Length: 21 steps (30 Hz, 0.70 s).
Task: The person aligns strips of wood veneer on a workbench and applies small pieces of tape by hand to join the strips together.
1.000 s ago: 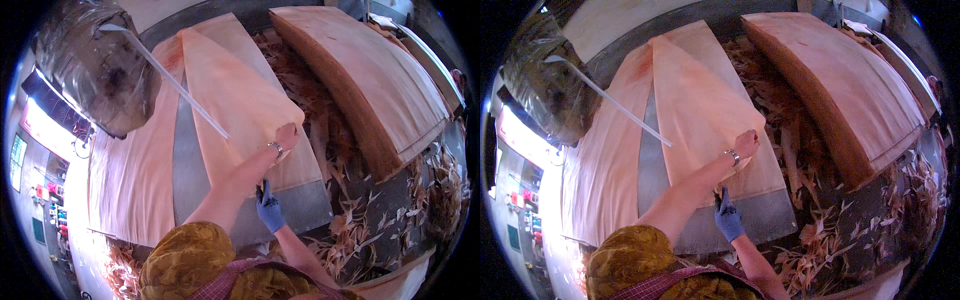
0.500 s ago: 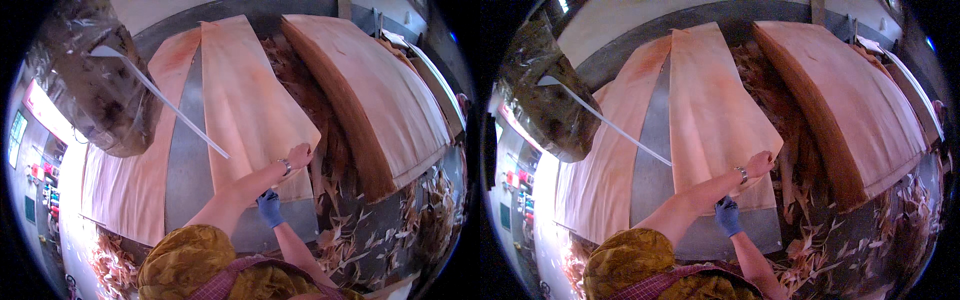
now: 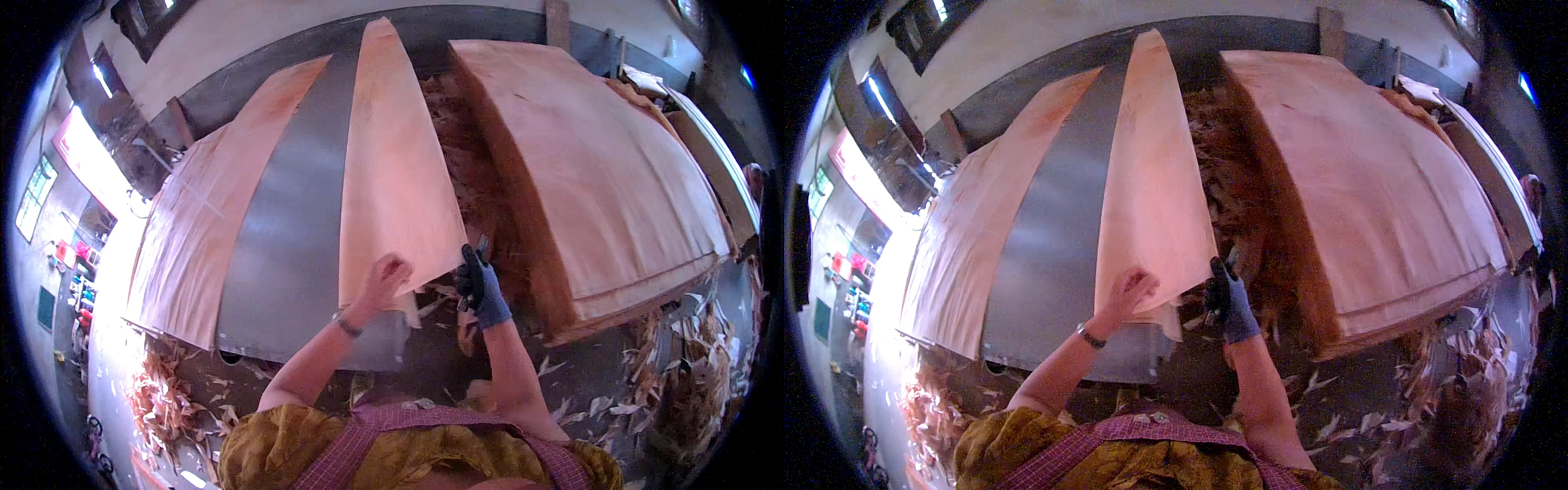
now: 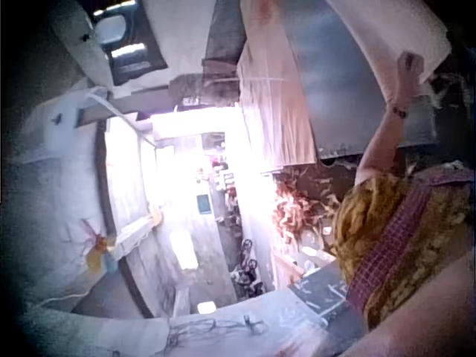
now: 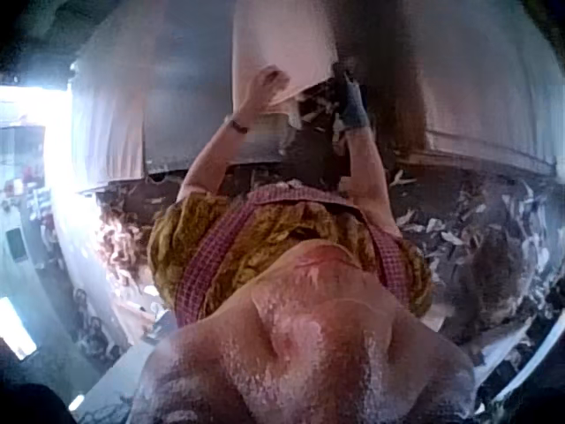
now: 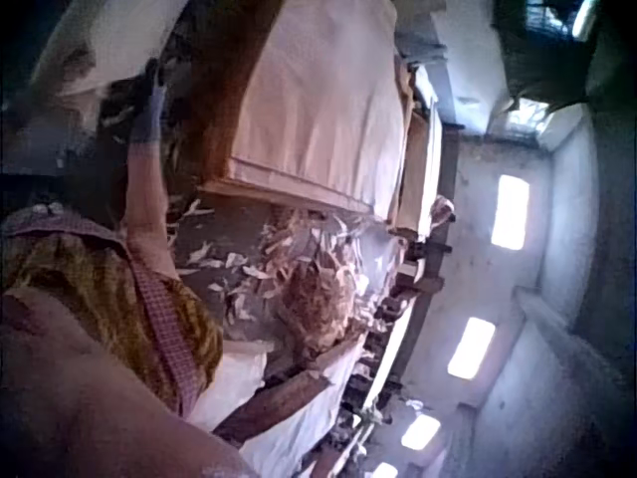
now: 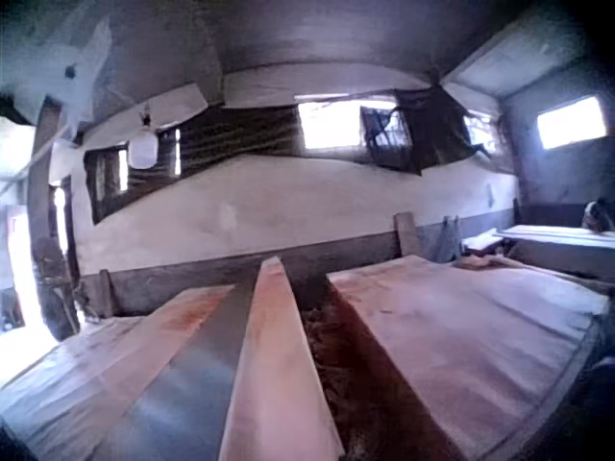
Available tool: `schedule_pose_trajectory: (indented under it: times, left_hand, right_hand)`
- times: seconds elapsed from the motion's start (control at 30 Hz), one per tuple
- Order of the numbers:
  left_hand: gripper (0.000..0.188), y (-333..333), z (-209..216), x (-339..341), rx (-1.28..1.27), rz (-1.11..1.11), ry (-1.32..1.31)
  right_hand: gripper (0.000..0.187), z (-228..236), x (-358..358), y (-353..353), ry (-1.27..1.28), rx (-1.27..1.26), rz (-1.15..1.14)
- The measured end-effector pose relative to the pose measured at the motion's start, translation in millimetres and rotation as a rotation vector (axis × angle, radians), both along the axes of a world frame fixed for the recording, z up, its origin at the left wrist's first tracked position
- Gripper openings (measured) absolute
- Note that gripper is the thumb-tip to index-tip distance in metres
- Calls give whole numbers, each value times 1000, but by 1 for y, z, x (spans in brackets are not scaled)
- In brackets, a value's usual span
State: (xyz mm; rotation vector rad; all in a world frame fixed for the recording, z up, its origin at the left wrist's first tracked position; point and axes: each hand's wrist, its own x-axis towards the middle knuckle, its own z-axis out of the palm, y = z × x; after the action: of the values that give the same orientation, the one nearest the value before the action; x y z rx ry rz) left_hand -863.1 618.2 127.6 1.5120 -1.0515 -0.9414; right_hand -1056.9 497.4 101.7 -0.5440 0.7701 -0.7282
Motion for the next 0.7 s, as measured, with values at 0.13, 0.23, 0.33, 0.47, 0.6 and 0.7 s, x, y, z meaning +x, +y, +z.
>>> schedule_pose_trajectory:
  times: [0.13, 0.23, 0.33, 0.47, 0.6, 0.7]
  left_hand:
    - [48, 20, -57, -55, 516, 14, 296]
    - [83, 19, -102, -110, 694, 135, 757]
    - [109, -7, -146, -162, 684, 373, 1199]
    - [123, -75, -226, -217, 440, 627, 1421]
    - [114, -167, -281, -272, 51, 822, 1607]
    - [78, -236, -289, -308, -163, 958, 1524]
  right_hand:
    - [36, 22, -131, -67, -5, -53, -45]
    - [37, 46, -228, -103, 11, -101, -100]
    - [33, 61, -311, -144, 172, -51, -161]
    - [32, 61, -429, -212, 155, -157, -117]
    - [25, 85, -532, -282, 235, -179, -152]
    - [35, 115, -595, -332, 367, -199, -186]
